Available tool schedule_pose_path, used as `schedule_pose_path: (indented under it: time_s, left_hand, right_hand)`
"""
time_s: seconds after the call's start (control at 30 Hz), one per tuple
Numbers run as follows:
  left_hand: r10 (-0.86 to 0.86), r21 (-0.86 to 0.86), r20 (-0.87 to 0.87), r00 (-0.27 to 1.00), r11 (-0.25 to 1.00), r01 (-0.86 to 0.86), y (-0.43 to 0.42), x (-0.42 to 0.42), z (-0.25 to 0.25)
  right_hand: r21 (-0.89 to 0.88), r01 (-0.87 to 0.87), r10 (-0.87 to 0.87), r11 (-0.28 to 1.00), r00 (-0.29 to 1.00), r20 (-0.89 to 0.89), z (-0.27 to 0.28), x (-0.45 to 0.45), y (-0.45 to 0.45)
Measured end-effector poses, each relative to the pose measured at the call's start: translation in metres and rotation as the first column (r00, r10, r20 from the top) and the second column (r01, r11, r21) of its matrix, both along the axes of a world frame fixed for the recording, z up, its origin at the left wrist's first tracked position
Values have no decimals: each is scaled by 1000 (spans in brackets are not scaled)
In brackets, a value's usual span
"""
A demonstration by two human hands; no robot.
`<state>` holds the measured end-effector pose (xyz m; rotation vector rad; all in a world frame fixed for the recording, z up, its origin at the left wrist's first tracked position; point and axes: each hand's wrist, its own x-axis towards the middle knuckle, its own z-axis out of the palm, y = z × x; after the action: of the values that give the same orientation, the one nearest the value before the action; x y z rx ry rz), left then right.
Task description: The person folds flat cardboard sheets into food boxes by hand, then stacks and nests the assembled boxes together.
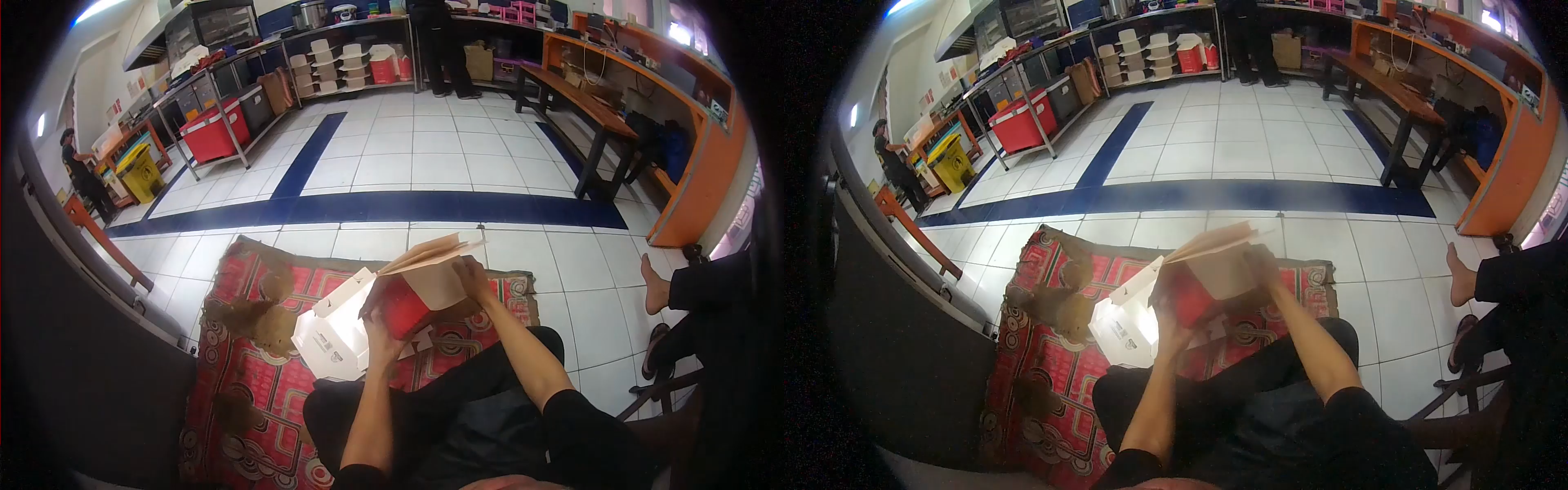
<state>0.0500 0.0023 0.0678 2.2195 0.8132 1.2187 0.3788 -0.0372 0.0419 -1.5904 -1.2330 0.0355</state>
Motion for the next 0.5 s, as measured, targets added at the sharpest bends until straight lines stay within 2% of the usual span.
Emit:
schedule_pose_path:
  time_s: [0.03,0.1,0.23,0.3,0.33,0.4,0.5]
  left_hand:
    - [-4,-8,9,1000,1000,4,1,0,0]
    - [-2,-4,1,1000,1000,2,-1,0,0]
    - [-12,-26,3,1000,1000,12,-2,4,0]
    - [-6,13,-35,999,1000,6,1,2,0]
    - [-1,28,-49,999,1000,2,3,1,-1]
    - [-18,-26,-65,998,1000,16,1,-1,-3]
    - [-21,-45,-65,998,999,18,-1,0,0]
  right_hand:
    - [1,-3,3,1000,1000,-3,10,-5,-4]
    - [-70,-71,60,995,986,-158,17,-10,-15]
    - [-106,-122,105,987,983,-150,12,-2,-7]
    - [-151,-19,0,988,992,-129,10,-6,0]
    - [-147,-25,5,989,991,-135,10,-8,3]
    - [-18,74,-74,997,997,18,6,-6,3]
    - [-108,12,-4,994,997,81,-2,11,4]
